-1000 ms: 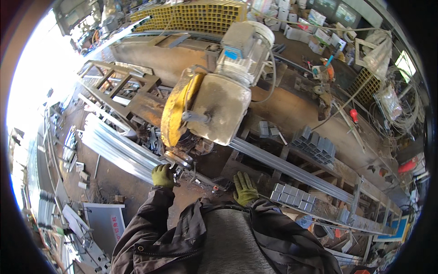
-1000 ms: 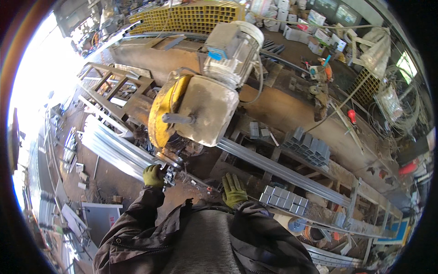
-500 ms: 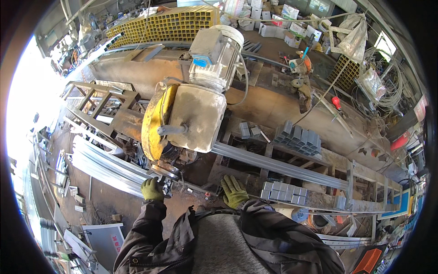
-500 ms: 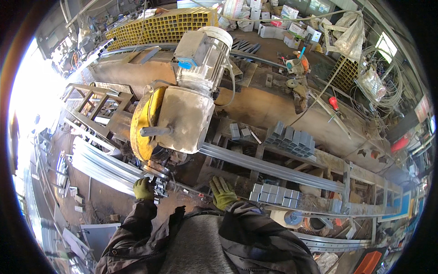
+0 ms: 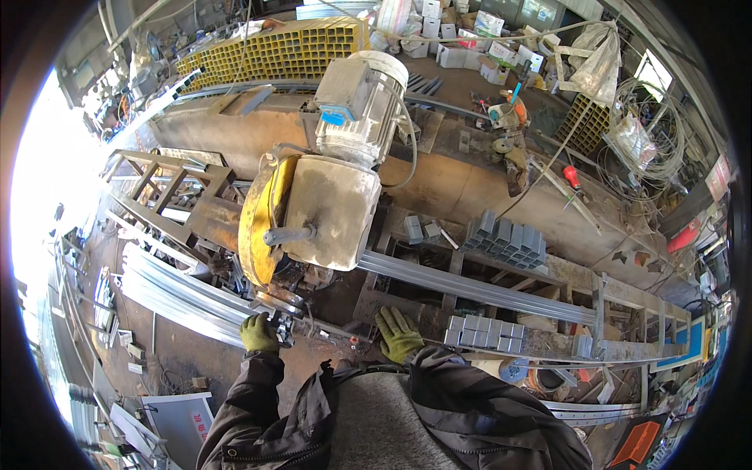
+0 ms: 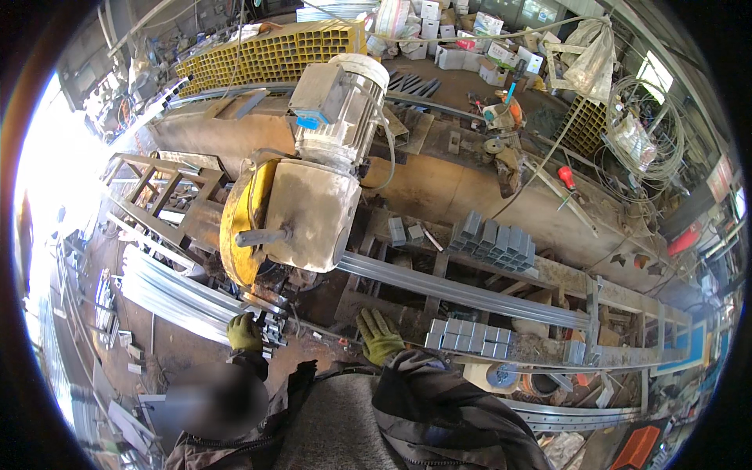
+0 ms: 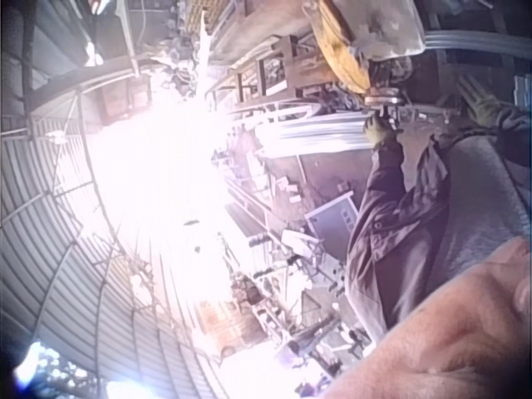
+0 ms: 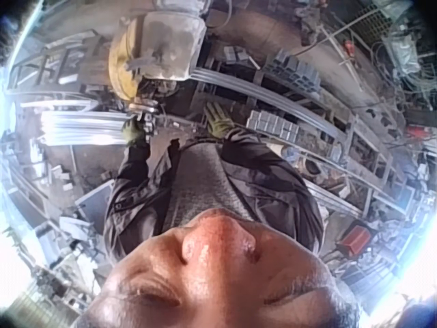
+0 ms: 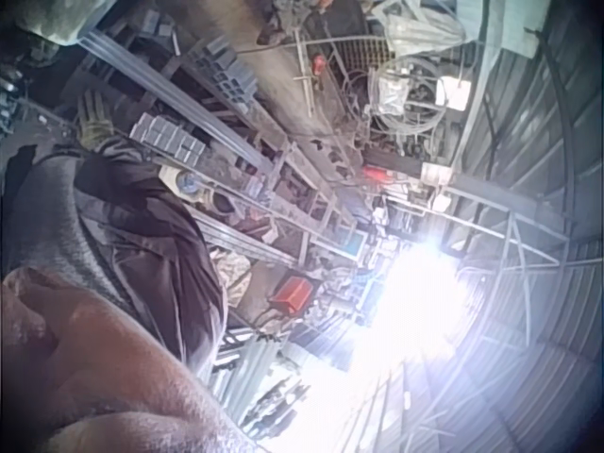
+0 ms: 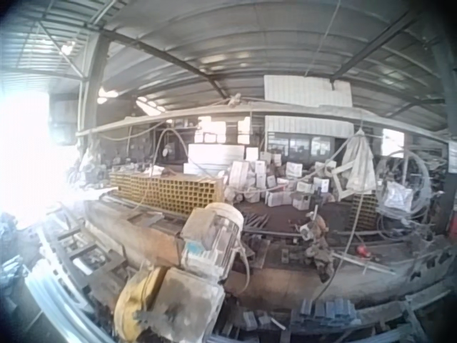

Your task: The person repeatedly picks up long metal profiles, places them on a chop saw, and cuts them to length. After each cut, the person stacks the cut pieces on a nearby workbench. The process is repeated multiple times throughout the clip.

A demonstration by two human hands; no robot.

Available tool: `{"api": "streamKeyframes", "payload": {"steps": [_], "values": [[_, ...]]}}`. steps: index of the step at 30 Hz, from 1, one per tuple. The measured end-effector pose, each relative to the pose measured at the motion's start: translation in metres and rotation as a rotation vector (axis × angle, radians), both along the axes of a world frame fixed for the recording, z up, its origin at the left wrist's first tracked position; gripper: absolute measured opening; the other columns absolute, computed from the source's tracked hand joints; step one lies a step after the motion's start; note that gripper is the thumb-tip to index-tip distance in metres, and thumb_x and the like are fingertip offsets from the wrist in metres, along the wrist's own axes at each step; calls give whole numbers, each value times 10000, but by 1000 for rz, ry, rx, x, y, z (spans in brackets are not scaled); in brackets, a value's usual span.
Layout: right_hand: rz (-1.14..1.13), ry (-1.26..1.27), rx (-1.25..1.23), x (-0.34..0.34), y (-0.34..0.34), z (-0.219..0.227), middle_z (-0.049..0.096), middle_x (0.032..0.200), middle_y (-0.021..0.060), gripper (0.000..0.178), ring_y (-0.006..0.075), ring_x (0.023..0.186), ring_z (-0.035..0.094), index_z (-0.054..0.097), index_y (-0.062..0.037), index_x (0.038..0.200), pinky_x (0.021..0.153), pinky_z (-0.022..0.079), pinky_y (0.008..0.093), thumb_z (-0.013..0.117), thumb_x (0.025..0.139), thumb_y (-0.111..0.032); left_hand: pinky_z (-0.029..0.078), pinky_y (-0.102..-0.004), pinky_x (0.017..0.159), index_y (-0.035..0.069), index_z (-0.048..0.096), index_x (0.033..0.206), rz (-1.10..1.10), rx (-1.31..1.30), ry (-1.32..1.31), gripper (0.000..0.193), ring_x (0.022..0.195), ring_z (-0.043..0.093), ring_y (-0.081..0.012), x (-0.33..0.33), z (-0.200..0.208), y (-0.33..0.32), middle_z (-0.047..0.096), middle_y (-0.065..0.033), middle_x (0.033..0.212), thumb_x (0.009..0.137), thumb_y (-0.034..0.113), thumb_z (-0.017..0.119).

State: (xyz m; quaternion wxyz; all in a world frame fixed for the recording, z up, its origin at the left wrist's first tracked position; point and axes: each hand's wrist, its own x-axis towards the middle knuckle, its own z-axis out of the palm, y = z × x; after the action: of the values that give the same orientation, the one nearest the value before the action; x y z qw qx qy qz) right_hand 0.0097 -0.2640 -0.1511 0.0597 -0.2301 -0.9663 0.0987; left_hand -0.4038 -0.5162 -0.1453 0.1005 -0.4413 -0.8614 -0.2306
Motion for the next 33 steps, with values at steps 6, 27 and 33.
{"api": "streamKeyframes", "payload": {"steps": [6,27,33], "values": [[-9,58,25,0,-2,-1,254,1983,147,986,424,1809,251,384,-128,1874,1458,255,616,758,1026,-464,536,-640,1092,111,780,1301,10,-6,-10,371,1244,702,-469,-1,0,1,793,-159,1259,937,178,766],[-12,34,9,0,0,10,298,1960,172,959,434,1790,302,420,-111,1859,1415,330,646,775,1037,-457,529,-642,1119,121,778,1324,8,-7,-30,414,1271,700,-466,-2,4,1,796,-160,1287,914,171,760],[-6,11,5,0,1,11,290,1963,178,989,433,1795,292,401,-108,1868,1429,310,634,782,1029,-465,530,-640,1118,127,793,1303,20,-12,-29,387,1259,707,-463,-1,4,2,800,-155,1279,921,170,748]]}}
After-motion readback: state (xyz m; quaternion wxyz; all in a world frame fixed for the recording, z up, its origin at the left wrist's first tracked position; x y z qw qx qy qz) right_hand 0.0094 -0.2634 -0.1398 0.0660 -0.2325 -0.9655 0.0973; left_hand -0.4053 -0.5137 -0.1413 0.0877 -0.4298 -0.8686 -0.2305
